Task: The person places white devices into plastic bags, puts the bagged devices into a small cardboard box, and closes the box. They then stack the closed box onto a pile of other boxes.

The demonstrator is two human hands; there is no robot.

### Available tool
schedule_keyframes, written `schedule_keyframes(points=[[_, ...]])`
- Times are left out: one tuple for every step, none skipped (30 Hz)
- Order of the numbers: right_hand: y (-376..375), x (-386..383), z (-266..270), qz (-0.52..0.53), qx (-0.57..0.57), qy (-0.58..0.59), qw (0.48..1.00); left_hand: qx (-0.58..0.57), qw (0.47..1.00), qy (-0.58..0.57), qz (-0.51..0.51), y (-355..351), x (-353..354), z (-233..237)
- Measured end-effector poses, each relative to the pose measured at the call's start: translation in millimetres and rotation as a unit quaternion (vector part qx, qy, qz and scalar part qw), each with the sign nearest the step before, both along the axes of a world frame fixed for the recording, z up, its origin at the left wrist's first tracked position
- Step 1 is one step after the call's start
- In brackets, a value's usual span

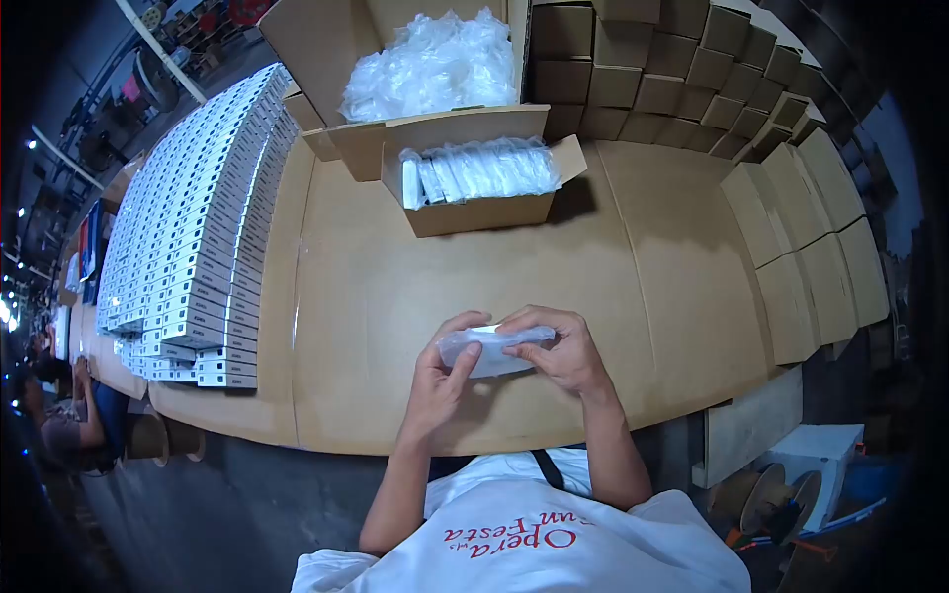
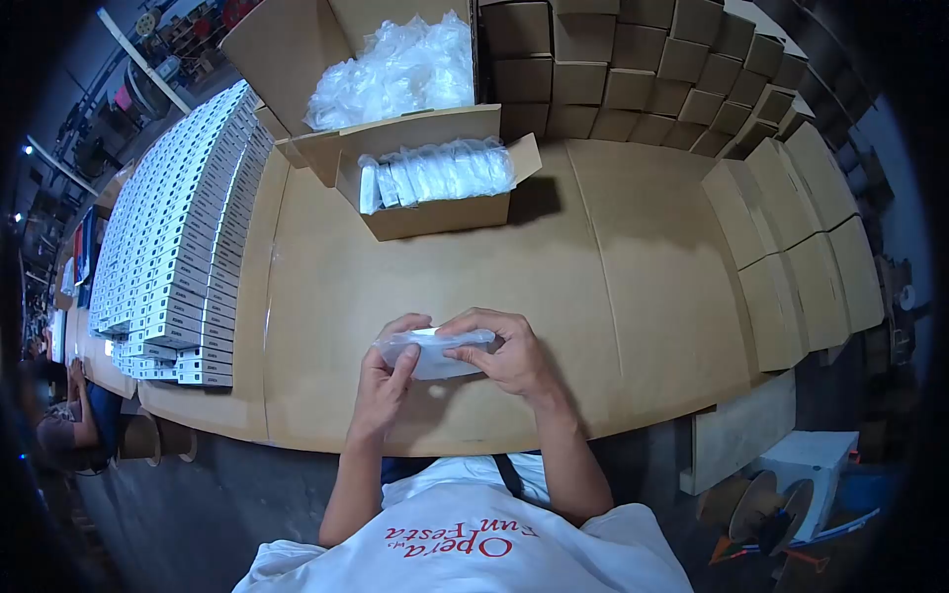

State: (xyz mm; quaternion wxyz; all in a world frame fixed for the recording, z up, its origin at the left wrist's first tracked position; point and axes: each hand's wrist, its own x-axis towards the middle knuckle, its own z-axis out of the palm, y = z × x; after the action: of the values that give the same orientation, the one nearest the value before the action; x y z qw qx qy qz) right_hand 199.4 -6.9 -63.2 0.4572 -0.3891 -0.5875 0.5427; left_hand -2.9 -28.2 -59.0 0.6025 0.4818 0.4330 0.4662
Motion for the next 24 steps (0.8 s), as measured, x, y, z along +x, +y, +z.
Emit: schedule_keyframes(points=[[2,2,-1,0.005,0.014,-0.007,1.000,-0.012,1.000,-0.014,-0.010,0,0,0],[5,5,-5,0.011,0.028,-0.013,0.999,-0.024,1.000,0.001,0.012,0,1,0],[6,5,-6,0.018,0.042,-0.019,0.999,-0.036,0.999,0.018,0.034,-1,4,2],[6,4,-5,0.020,0.035,-0.022,0.999,-0.048,0.997,0.034,0.056,-1,6,2],[5,3,-1,0.021,0.029,-0.025,0.999,-0.052,0.996,0.018,0.073,-1,6,-2],[5,3,1,0.021,0.022,-0.029,0.999,-0.057,0.994,0.002,0.089,-1,7,-9],[4,5,-1,-0.004,-0.005,-0.005,1.000,-0.062,0.993,-0.015,0.104,-1,8,-13],[3,10,-4,-0.028,-0.033,0.018,0.999,-0.069,0.991,-0.038,0.112,-1,8,-15],[3,14,-9,-0.051,-0.060,0.042,0.996,-0.076,0.988,-0.060,0.122,-1,7,-15],[6,20,-13,-0.073,-0.012,0.046,0.996,-0.082,0.985,-0.081,0.132,-1,6,-14],[5,25,-15,-0.102,-0.005,0.067,0.993,-0.072,0.984,-0.084,0.138,1,4,-15],[3,27,-11,-0.131,0.002,0.086,0.988,-0.062,0.984,-0.087,0.143,2,2,-15],[2,29,-8,-0.161,0.010,0.106,0.981,-0.051,0.983,-0.090,0.148,4,0,-16],[2,31,-5,-0.122,0.070,0.083,0.987,-0.053,0.985,-0.076,0.145,6,-3,-19],[2,29,-1,-0.081,0.095,0.044,0.991,-0.053,0.986,-0.066,0.142,7,-4,-18],[2,25,4,-0.042,0.120,0.005,0.992,-0.054,0.987,-0.055,0.139,8,-4,-17],[1,19,10,-0.003,0.144,-0.034,0.989,-0.054,0.989,-0.044,0.134,8,-4,-16],[0,10,17,0.002,0.141,-0.056,0.988,-0.047,0.990,-0.036,0.130,9,-4,-21],[0,8,17,0.002,0.122,-0.073,0.990,-0.054,0.988,-0.038,0.138,8,-2,-24],[1,6,16,0.004,0.104,-0.091,0.990,-0.061,0.986,-0.040,0.147,6,0,-25],[2,4,14,0.006,0.086,-0.107,0.990,-0.068,0.985,-0.042,0.156,5,0,-25],[3,1,13,-0.024,0.102,-0.100,0.990,-0.071,0.982,-0.071,0.160,5,-1,-24],[4,1,13,-0.031,0.110,-0.115,0.987,-0.076,0.979,-0.100,0.163,5,-2,-24],[5,3,14,-0.038,0.117,-0.131,0.984,-0.081,0.974,-0.129,0.166,4,-2,-22]])
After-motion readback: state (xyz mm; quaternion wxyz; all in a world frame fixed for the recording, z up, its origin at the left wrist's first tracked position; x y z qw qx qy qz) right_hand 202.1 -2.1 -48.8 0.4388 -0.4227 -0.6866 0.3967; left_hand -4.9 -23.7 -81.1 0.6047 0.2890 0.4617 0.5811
